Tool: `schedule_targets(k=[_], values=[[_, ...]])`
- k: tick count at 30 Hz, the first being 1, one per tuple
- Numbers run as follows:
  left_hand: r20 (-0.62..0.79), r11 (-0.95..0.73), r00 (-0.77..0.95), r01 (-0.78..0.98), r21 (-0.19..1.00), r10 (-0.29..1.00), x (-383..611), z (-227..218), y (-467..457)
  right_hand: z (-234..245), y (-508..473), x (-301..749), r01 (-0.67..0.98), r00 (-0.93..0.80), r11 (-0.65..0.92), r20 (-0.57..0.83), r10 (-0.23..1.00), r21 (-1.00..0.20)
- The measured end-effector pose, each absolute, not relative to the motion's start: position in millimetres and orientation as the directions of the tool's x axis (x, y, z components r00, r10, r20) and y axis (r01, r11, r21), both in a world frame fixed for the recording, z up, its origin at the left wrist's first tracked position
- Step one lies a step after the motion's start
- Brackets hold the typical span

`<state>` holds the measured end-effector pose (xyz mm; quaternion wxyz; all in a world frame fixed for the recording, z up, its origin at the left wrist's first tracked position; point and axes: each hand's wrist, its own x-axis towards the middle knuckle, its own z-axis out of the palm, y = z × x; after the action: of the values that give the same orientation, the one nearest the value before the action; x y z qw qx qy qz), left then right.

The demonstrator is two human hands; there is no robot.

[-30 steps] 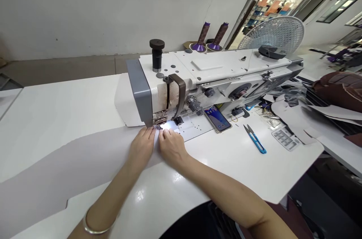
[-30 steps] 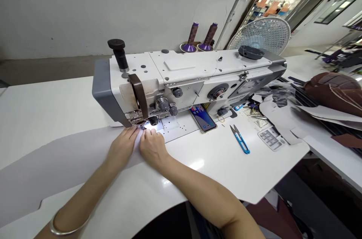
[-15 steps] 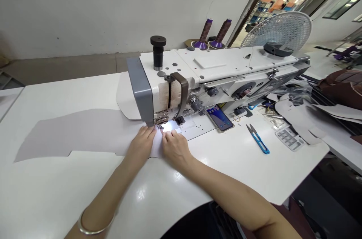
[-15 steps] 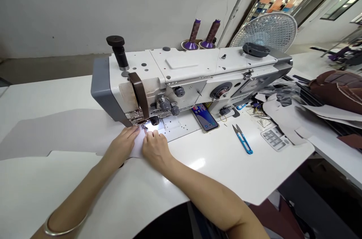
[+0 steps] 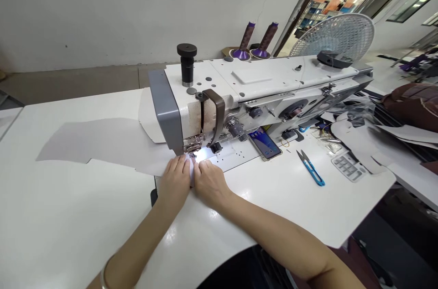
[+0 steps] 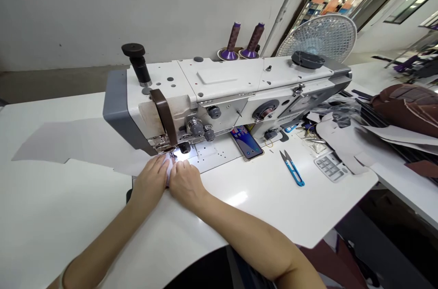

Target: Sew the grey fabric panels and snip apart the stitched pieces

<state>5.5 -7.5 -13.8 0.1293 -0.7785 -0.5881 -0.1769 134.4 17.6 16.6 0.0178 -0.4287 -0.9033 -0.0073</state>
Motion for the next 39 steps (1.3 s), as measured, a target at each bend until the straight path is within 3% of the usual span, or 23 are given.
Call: schedule_targets(k=[9,17,27,39], values=[[0.471,-0.34,0.314,0.94,-0.031,0.825,-9.6,-5.2,2.5,17.9,21.7,133.5,0.76,-0.649,0.65,0.025,0.76,-0.03],[0.501,-0.371,0.288,0.926,0.072,0.816,0.2,-10.5,-7.2,9.8,20.2,139.6,0.705,-0.701,0.709,0.131,0.701,-0.021],[0.53,-0.393,0.296,0.917,0.076,0.794,-14.6,-9.6,6.9,10.3,26.0,134.8,0.726,-0.681,0.688,0.111,0.723,-0.027],[0.42,-0.328,0.254,0.938,0.113,0.871,-18.2,-10.9,13.1,4.9,27.2,135.3,0.741,-0.662,0.67,0.128,0.739,-0.034]])
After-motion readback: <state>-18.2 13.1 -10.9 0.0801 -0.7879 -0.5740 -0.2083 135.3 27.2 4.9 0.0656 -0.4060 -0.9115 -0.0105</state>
